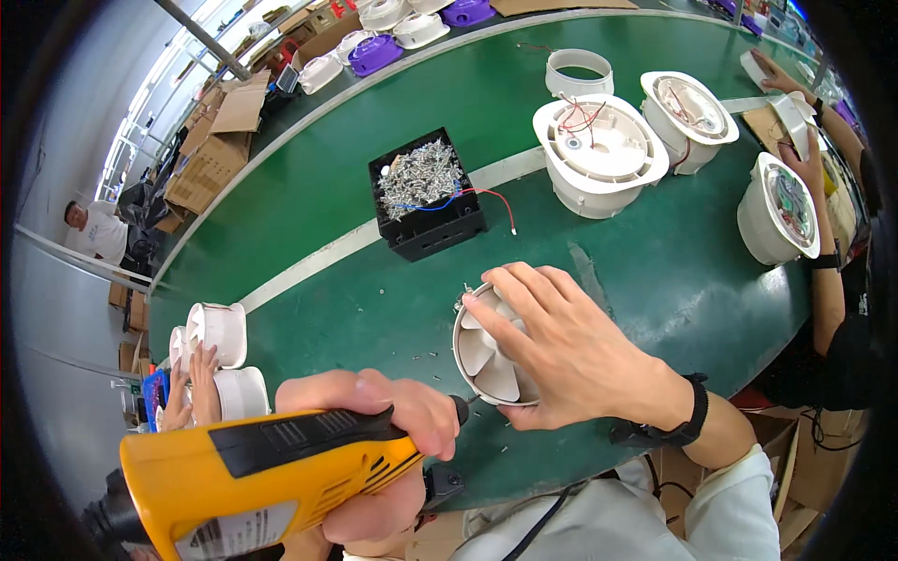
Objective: The person uses a yellow power drill to secure screws into white fan housings on a green assembly table. They repeatedly pick up fan units, align them, and drive screws into the casing to fasten the components together. The person handles multiple fan units one by one, moving completed units aside and retrieving new ones from a stack.
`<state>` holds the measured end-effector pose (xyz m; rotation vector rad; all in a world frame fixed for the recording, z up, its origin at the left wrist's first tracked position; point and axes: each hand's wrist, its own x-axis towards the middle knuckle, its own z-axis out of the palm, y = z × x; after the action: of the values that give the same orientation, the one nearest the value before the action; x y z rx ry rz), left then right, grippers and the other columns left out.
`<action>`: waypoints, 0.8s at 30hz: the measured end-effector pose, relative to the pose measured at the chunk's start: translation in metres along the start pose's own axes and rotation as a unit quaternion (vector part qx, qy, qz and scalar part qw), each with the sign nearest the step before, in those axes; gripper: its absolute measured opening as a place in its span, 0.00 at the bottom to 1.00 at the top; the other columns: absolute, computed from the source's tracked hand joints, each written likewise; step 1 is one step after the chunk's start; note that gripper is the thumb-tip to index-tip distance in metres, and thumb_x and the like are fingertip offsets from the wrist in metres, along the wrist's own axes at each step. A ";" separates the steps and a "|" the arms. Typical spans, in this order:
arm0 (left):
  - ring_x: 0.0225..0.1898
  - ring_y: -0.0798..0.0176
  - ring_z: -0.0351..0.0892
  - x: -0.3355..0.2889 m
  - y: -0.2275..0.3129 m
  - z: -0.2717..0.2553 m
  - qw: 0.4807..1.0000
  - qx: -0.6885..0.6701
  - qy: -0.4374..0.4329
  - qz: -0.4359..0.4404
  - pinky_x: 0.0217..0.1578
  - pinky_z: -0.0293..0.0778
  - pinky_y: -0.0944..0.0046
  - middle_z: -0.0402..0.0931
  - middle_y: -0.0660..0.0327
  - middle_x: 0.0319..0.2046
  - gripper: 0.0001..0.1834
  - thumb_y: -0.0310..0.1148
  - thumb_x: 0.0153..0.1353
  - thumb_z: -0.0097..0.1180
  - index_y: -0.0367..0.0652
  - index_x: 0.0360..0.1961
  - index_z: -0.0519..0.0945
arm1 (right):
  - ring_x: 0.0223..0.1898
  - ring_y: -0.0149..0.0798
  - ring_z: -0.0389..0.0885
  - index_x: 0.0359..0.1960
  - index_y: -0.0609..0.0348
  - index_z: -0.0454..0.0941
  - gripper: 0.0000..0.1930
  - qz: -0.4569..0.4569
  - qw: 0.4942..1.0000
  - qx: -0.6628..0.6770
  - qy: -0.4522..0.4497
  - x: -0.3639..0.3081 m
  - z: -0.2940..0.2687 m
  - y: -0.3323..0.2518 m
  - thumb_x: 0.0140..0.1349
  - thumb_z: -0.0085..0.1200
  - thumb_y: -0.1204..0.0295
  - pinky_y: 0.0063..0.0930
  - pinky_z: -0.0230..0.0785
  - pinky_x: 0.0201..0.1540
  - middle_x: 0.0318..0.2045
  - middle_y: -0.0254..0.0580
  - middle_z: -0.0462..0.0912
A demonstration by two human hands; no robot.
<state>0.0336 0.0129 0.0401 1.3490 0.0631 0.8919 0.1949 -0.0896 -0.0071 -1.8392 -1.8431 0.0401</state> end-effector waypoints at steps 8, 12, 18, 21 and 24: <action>0.20 0.60 0.73 0.002 0.000 0.010 0.999 -0.023 0.012 -0.035 0.23 0.72 0.60 0.72 0.55 0.23 0.39 0.59 0.48 0.63 0.37 0.42 0.60 | 0.55 0.56 0.62 0.57 0.67 0.61 0.46 -0.010 1.000 0.000 0.010 -0.001 0.001 -0.001 0.34 0.64 0.56 0.46 0.55 0.58 0.51 0.61 0.63; 0.18 0.59 0.72 0.001 0.002 0.009 0.999 0.010 0.019 -0.040 0.23 0.72 0.61 0.72 0.54 0.22 0.39 0.59 0.48 0.63 0.37 0.44 0.61 | 0.56 0.57 0.61 0.57 0.66 0.62 0.45 -0.016 1.000 0.001 -0.002 0.001 -0.001 -0.002 0.35 0.64 0.57 0.47 0.54 0.59 0.52 0.62 0.63; 0.11 0.63 0.67 0.005 0.010 -0.011 0.990 0.101 0.055 0.083 0.13 0.66 0.64 0.68 0.58 0.16 0.38 0.68 0.58 0.41 0.41 0.48 0.60 | 0.63 0.62 0.54 0.59 0.66 0.61 0.45 -0.035 0.999 -0.009 -0.040 0.005 -0.016 0.000 0.40 0.64 0.54 0.52 0.47 0.64 0.59 0.70 0.57; 0.12 0.64 0.67 0.001 -0.006 -0.021 0.990 0.102 0.078 0.066 0.14 0.67 0.66 0.67 0.60 0.17 0.37 0.67 0.58 0.42 0.42 0.49 0.60 | 0.64 0.65 0.52 0.60 0.67 0.60 0.48 0.111 0.993 -0.037 0.023 -0.003 -0.010 -0.025 0.40 0.65 0.50 0.55 0.46 0.64 0.60 0.73 0.55; 0.16 0.60 0.71 0.006 -0.011 -0.024 0.994 -0.007 0.098 0.051 0.18 0.69 0.63 0.71 0.56 0.18 0.37 0.59 0.52 0.59 0.39 0.47 0.63 | 0.65 0.66 0.51 0.60 0.67 0.60 0.47 0.116 0.993 -0.004 0.009 0.000 0.004 -0.028 0.40 0.65 0.52 0.57 0.44 0.64 0.61 0.73 0.54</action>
<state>0.0308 0.0361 0.0266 1.2567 0.1409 1.1084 0.1671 -0.0898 -0.0001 -2.0449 -1.6102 0.0987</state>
